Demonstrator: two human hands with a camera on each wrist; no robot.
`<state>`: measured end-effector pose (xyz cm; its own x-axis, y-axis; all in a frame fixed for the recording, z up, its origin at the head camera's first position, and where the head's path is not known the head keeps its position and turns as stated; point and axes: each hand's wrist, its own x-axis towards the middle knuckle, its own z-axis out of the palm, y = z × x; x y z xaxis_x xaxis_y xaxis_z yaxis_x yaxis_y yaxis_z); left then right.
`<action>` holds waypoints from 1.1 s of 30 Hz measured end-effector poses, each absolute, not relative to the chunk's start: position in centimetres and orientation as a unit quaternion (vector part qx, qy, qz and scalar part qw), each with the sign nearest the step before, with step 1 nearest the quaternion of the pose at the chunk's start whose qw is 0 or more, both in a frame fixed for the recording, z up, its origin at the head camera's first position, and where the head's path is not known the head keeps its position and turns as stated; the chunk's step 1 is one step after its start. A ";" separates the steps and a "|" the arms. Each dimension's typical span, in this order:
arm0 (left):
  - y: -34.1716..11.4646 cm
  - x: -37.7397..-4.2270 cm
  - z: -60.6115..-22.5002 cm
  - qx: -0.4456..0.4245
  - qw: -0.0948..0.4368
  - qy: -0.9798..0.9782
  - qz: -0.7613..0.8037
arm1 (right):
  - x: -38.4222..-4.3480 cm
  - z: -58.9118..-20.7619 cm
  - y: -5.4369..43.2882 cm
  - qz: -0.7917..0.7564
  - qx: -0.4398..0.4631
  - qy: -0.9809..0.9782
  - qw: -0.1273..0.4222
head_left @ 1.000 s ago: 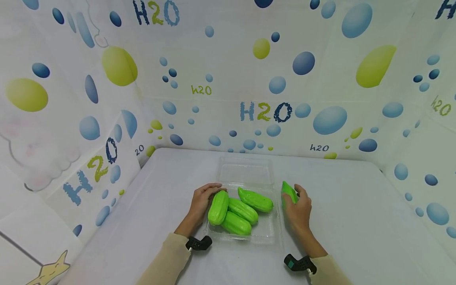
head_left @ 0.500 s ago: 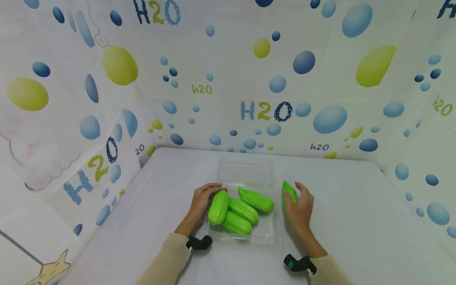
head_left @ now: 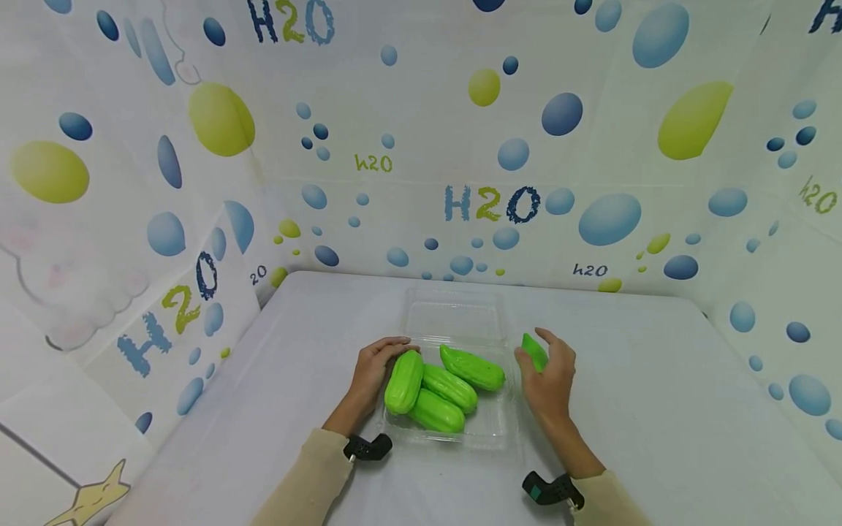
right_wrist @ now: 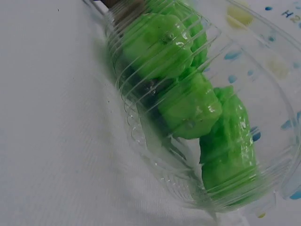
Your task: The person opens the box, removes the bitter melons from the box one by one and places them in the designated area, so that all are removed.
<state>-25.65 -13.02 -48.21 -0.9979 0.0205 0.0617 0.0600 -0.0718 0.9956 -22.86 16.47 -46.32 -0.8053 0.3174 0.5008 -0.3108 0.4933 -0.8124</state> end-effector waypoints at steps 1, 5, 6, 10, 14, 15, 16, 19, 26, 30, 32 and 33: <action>-13.0 -25.7 -48.2 -0.029 0.014 -0.682 -0.730 | -22.8 -46.2 16.4 0.503 0.002 -0.806 0.311; -12.9 -25.6 -48.1 -0.029 0.015 -0.684 -0.729 | -22.7 -45.9 16.1 0.502 0.014 -0.810 0.301; -12.9 -25.6 -48.0 -0.029 0.015 -0.683 -0.729 | -22.6 -45.8 16.1 0.502 0.017 -0.811 0.299; -12.8 -25.6 -48.0 -0.028 0.015 -0.683 -0.730 | -22.3 -45.4 15.8 0.501 0.034 -0.815 0.288; -12.7 -25.6 -48.0 -0.023 0.015 -0.685 -0.728 | -22.1 -45.1 15.6 0.499 0.049 -0.821 0.273; -12.7 -25.6 -48.1 -0.024 0.016 -0.685 -0.728 | -22.1 -45.0 15.6 0.499 0.050 -0.823 0.267; -12.7 -25.6 -48.1 -0.024 0.016 -0.685 -0.728 | -22.0 -44.8 15.5 0.497 0.053 -0.826 0.260; -12.7 -25.7 -48.1 -0.025 0.016 -0.684 -0.729 | -21.8 -44.4 15.4 0.493 0.056 -0.835 0.236; -12.8 -25.5 -48.1 -0.021 0.017 -0.688 -0.725 | -21.5 -43.8 15.0 0.483 0.069 -0.853 0.184; -12.9 -25.6 -48.2 -0.022 0.019 -0.689 -0.724 | -21.5 -43.7 14.5 0.479 0.081 -0.855 0.182; -12.9 -25.6 -48.2 -0.021 0.020 -0.690 -0.723 | -21.5 -43.8 14.3 0.479 0.090 -0.853 0.186; -12.9 -25.6 -48.2 -0.022 0.020 -0.691 -0.722 | -21.5 -43.9 14.2 0.480 0.096 -0.852 0.187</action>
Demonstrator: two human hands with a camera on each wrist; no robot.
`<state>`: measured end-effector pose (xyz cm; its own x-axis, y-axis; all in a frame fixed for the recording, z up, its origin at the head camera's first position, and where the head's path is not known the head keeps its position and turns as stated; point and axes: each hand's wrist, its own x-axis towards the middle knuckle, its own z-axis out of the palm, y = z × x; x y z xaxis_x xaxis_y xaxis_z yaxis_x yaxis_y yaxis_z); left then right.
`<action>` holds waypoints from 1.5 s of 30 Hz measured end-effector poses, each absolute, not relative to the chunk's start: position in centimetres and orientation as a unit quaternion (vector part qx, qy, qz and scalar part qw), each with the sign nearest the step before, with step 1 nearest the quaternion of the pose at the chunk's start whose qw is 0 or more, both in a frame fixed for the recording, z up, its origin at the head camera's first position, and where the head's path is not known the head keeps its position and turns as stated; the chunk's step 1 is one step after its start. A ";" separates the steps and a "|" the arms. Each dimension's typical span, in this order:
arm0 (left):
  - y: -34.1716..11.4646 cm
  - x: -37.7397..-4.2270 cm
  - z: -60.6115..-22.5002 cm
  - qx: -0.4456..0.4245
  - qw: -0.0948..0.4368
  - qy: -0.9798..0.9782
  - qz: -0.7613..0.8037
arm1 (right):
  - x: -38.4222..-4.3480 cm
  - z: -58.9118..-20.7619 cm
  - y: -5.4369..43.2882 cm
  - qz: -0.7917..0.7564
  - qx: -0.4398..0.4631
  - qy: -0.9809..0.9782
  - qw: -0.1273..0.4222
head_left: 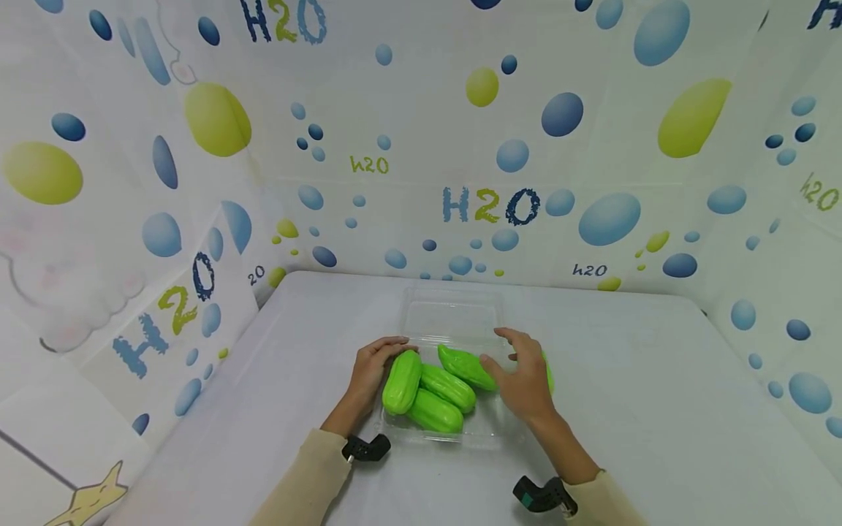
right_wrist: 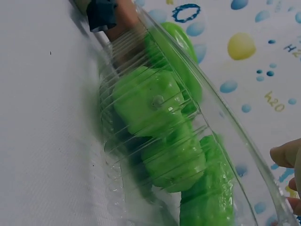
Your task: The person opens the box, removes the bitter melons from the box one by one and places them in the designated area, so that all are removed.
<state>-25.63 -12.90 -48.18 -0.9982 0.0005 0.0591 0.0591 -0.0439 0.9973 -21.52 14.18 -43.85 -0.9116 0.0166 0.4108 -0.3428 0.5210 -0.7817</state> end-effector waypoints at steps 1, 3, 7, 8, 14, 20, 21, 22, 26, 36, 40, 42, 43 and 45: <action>-12.9 -25.6 -48.2 -0.022 0.020 -0.691 -0.722 | -21.5 -43.9 14.1 0.479 0.103 -0.851 0.189; -12.9 -25.6 -48.2 -0.023 0.021 -0.690 -0.723 | -21.6 -44.1 13.8 0.477 0.118 -0.850 0.190; -12.9 -25.6 -48.3 -0.025 0.024 -0.691 -0.722 | -21.5 -44.4 13.3 0.461 0.147 -0.856 0.185; -12.9 -25.6 -48.3 -0.025 0.024 -0.691 -0.722 | -21.5 -44.4 13.2 0.455 0.151 -0.858 0.183; -13.0 -25.7 -48.2 -0.022 0.019 -0.693 -0.721 | -21.4 -44.4 12.8 0.401 0.160 -0.887 0.160; -12.8 -25.8 -48.1 -0.017 0.017 -0.693 -0.720 | -21.1 -44.5 12.5 0.347 0.162 -0.914 0.134; -12.8 -25.8 -48.1 -0.017 0.017 -0.694 -0.719 | -21.1 -44.5 12.4 0.338 0.163 -0.917 0.133; -12.8 -25.8 -48.1 -0.017 0.017 -0.694 -0.719 | -21.1 -44.6 12.4 0.330 0.164 -0.920 0.132; -12.8 -25.7 -48.1 -0.020 0.019 -0.696 -0.717 | -21.1 -44.7 12.3 0.302 0.172 -0.928 0.133; -12.9 -25.7 -48.3 -0.028 0.030 -0.705 -0.708 | -20.9 -44.7 12.0 0.267 0.177 -0.938 0.135; -12.9 -25.8 -48.3 -0.025 0.023 -0.706 -0.708 | -20.9 -44.8 12.0 0.241 0.186 -0.941 0.145; -12.9 -25.8 -48.4 -0.021 0.019 -0.705 -0.709 | -20.9 -44.8 12.0 0.230 0.189 -0.943 0.150; -12.9 -25.8 -48.4 -0.019 0.017 -0.704 -0.710 | -20.9 -44.9 12.1 0.227 0.191 -0.943 0.151; -12.9 -25.8 -48.3 -0.019 0.016 -0.701 -0.713 | -20.9 -44.9 12.1 0.224 0.193 -0.942 0.158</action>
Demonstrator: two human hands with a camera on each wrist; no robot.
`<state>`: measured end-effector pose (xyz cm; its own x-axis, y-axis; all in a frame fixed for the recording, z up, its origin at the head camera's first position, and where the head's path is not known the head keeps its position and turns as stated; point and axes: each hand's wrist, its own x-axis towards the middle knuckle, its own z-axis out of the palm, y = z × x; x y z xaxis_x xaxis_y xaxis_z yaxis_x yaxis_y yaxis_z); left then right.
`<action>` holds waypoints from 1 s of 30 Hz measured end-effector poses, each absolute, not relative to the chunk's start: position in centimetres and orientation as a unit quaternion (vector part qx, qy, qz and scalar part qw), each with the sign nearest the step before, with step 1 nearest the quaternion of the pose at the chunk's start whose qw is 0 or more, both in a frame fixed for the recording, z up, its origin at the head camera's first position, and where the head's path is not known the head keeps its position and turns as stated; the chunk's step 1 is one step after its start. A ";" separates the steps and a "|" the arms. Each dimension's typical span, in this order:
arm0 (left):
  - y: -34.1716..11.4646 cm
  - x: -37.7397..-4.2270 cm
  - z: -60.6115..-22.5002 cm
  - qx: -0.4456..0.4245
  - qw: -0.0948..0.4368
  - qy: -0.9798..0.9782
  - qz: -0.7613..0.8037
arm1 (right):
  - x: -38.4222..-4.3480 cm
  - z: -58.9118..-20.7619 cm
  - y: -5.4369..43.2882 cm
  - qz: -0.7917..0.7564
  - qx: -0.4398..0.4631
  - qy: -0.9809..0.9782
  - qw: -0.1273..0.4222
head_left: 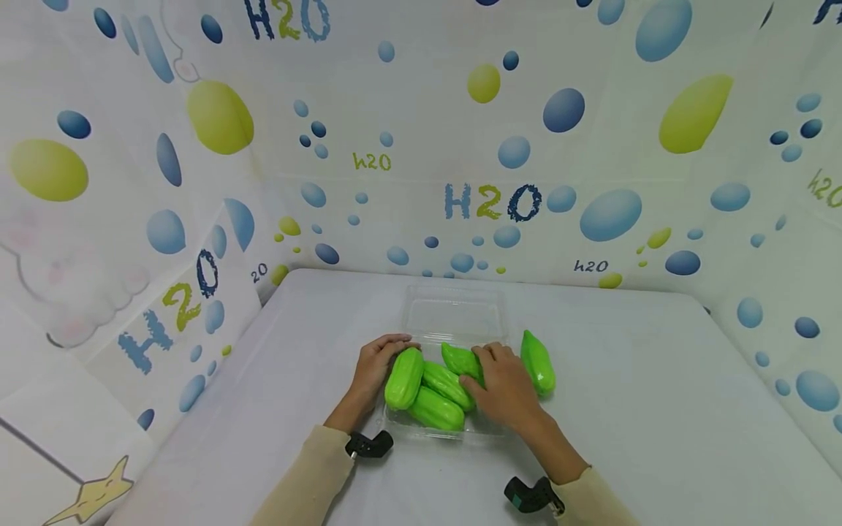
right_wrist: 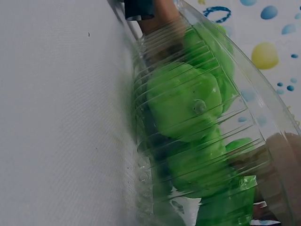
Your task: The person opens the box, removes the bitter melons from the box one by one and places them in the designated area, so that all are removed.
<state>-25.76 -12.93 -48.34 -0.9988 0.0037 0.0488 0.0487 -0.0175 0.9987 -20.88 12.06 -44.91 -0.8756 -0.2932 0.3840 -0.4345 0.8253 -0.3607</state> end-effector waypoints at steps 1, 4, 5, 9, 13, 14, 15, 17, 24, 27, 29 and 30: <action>-12.9 -25.7 -48.3 -0.019 0.016 -0.699 -0.715 | -20.9 -44.9 12.1 0.224 0.194 -0.942 0.160; -12.9 -25.7 -48.3 -0.020 0.016 -0.694 -0.720 | -20.9 -45.0 12.1 0.229 0.194 -0.940 0.162; -12.9 -25.7 -48.3 -0.021 0.015 -0.692 -0.722 | -20.9 -45.0 12.1 0.230 0.194 -0.940 0.160; -12.9 -25.6 -48.3 -0.025 0.013 -0.688 -0.726 | -20.9 -45.0 12.0 0.231 0.193 -0.942 0.151; -13.0 -25.6 -48.2 -0.027 0.012 -0.688 -0.725 | -20.9 -45.0 12.0 0.226 0.194 -0.943 0.152; -13.0 -25.6 -48.2 -0.027 0.013 -0.689 -0.724 | -20.9 -45.1 11.9 0.226 0.193 -0.942 0.153; -13.0 -25.6 -48.2 -0.027 0.013 -0.690 -0.723 | -20.9 -45.1 11.9 0.228 0.193 -0.942 0.154; -12.8 -25.7 -48.1 -0.027 0.014 -0.691 -0.722 | -20.9 -45.0 12.0 0.237 0.191 -0.940 0.155; -12.6 -25.9 -48.2 -0.023 0.005 -0.690 -0.724 | -21.1 -44.5 12.6 0.327 0.177 -0.917 0.143; -12.7 -25.8 -48.3 -0.017 0.006 -0.691 -0.723 | -21.1 -44.3 12.7 0.348 0.178 -0.911 0.131; -12.8 -25.7 -48.3 -0.017 0.009 -0.692 -0.722 | -21.2 -43.9 12.8 0.362 0.175 -0.907 0.122; -12.8 -25.7 -48.3 -0.019 0.011 -0.693 -0.721 | -21.3 -43.7 12.9 0.367 0.174 -0.906 0.120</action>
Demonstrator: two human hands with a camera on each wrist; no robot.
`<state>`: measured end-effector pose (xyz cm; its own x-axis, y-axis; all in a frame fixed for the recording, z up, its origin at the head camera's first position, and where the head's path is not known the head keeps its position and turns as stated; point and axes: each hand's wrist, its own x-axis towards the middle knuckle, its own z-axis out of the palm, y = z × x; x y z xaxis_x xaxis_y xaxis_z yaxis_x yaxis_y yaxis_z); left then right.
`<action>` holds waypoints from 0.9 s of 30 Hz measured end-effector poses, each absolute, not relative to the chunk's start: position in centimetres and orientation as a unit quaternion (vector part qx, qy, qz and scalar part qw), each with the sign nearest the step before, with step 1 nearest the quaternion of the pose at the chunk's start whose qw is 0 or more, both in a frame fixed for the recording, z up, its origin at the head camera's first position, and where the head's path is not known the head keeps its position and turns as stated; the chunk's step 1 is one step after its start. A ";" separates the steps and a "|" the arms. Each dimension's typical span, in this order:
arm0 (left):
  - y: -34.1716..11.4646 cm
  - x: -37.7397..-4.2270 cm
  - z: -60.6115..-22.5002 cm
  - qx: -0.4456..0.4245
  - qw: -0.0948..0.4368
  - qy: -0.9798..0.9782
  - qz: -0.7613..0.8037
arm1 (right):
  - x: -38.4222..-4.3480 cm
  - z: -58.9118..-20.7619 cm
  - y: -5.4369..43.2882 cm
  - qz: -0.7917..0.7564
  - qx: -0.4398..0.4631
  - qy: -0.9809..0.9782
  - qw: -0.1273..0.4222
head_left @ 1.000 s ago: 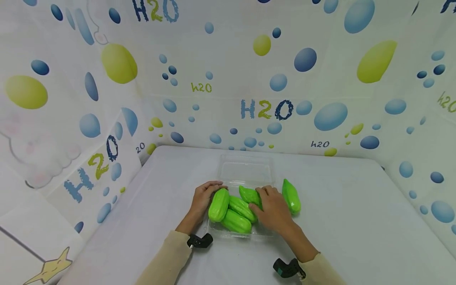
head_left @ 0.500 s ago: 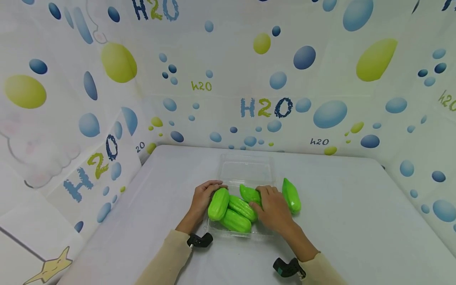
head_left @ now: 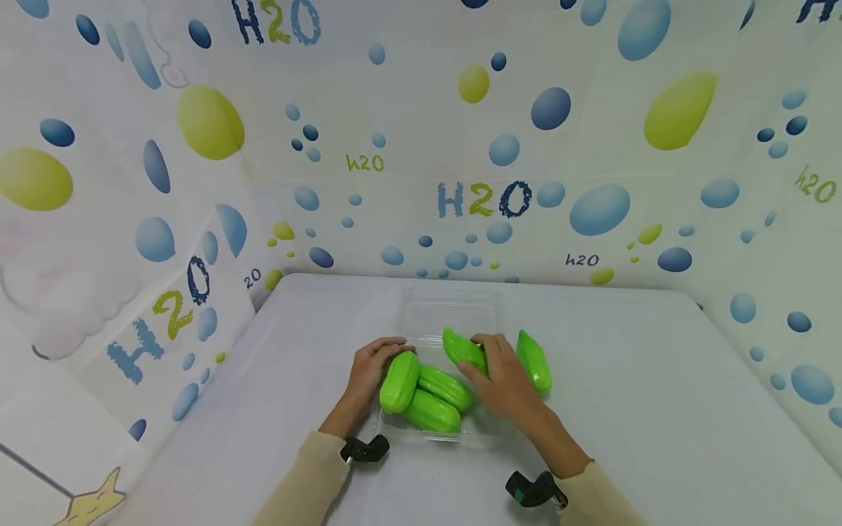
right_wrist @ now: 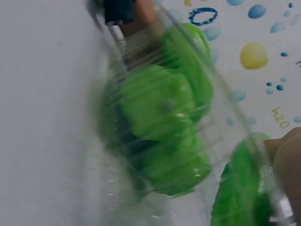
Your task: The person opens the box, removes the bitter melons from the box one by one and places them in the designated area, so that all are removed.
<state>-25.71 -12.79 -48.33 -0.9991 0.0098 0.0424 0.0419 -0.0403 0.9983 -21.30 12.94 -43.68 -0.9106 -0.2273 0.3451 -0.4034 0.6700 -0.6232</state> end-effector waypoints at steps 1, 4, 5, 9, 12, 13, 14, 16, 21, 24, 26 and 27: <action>-12.8 -25.7 -48.4 -0.020 0.012 -0.693 -0.721 | -21.3 -43.4 13.0 0.372 0.171 -0.905 0.116; -12.8 -25.7 -48.6 -0.023 0.011 -0.691 -0.722 | -21.4 -42.6 13.3 0.386 0.165 -0.901 0.113; -12.8 -25.7 -48.6 -0.023 0.010 -0.691 -0.722 | -21.5 -42.5 13.4 0.387 0.167 -0.899 0.117; -12.7 -25.6 -48.7 -0.021 0.010 -0.690 -0.723 | -21.8 -42.8 13.4 0.382 0.176 -0.896 0.143; -12.8 -25.6 -48.7 -0.021 0.008 -0.689 -0.724 | -21.9 -43.1 13.1 0.382 0.181 -0.891 0.168; -12.8 -25.6 -48.7 -0.021 0.008 -0.691 -0.723 | -21.9 -43.1 13.1 0.384 0.182 -0.888 0.176; -12.8 -25.6 -48.7 -0.022 0.008 -0.691 -0.722 | -21.9 -43.2 13.1 0.391 0.182 -0.884 0.182; -12.9 -25.5 -48.6 -0.023 0.010 -0.694 -0.720 | -22.0 -43.2 13.1 0.403 0.178 -0.877 0.194; -12.9 -25.5 -48.5 -0.025 0.013 -0.697 -0.716 | -22.4 -43.4 13.8 0.439 0.144 -0.861 0.215; -13.0 -25.5 -48.4 -0.027 0.015 -0.697 -0.717 | -22.7 -43.3 14.3 0.457 0.116 -0.855 0.217; -13.0 -25.6 -48.3 -0.027 0.014 -0.695 -0.719 | -22.8 -43.2 14.7 0.466 0.102 -0.852 0.215; -13.1 -25.6 -48.3 -0.027 0.014 -0.693 -0.720 | -22.8 -43.1 14.8 0.468 0.094 -0.852 0.214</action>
<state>-25.56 -13.05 -48.31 -0.9981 0.0181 0.0584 0.0577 -0.0382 0.9976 -22.80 14.83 -43.09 -0.8906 0.0397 0.4531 -0.3611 0.5441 -0.7574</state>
